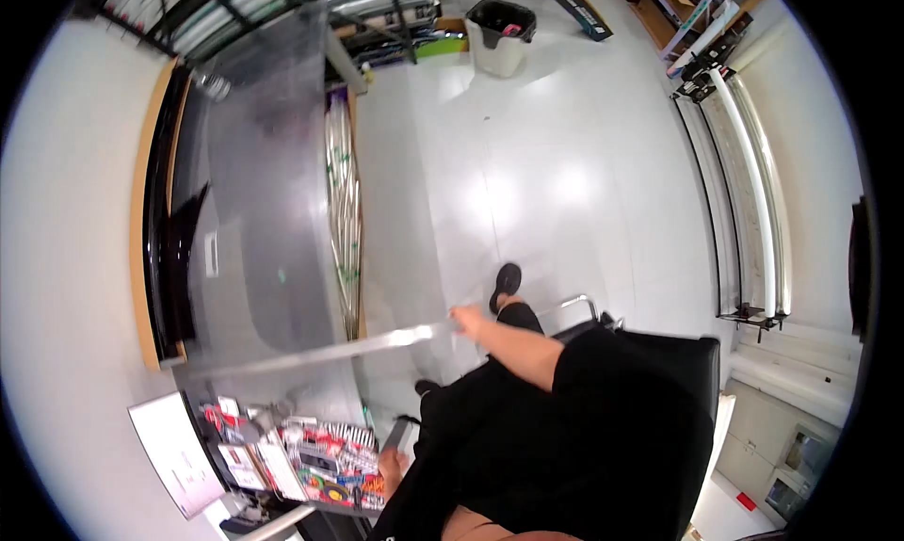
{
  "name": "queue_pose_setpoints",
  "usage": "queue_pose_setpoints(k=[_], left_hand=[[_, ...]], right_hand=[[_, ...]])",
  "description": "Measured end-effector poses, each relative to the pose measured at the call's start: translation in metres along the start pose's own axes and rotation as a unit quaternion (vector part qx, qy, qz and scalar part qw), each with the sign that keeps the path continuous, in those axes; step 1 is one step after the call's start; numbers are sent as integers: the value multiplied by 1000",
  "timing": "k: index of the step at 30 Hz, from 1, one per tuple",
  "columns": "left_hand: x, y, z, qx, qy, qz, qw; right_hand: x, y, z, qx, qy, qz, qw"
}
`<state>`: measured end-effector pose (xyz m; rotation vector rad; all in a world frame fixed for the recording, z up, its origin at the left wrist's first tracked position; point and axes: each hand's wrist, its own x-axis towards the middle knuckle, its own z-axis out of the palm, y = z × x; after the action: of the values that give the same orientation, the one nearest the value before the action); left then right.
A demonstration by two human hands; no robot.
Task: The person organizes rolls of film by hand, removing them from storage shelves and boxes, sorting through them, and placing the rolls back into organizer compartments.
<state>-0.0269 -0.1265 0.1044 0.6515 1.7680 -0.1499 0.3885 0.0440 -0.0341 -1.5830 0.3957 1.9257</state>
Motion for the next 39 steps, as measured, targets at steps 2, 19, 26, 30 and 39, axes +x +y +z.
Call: queue_pose_setpoints(k=[2, 19, 26, 30, 39], left_hand=[[-31, 7, 27, 177, -21, -27, 984], [150, 590, 413, 376, -167, 167, 896], [222, 857, 626, 772, -144, 385, 485], [161, 1095, 856, 601, -71, 494, 624], [0, 1422, 1112, 284, -184, 610, 716]], right_hand=[[-15, 0, -3, 100, -94, -2, 991], [-198, -558, -599, 219, 243, -442, 835], [-278, -468, -849, 250, 470, -329, 780], [-253, -361, -836, 391, 505, -210, 740], [-118, -546, -960, 429, 374, -46, 821]])
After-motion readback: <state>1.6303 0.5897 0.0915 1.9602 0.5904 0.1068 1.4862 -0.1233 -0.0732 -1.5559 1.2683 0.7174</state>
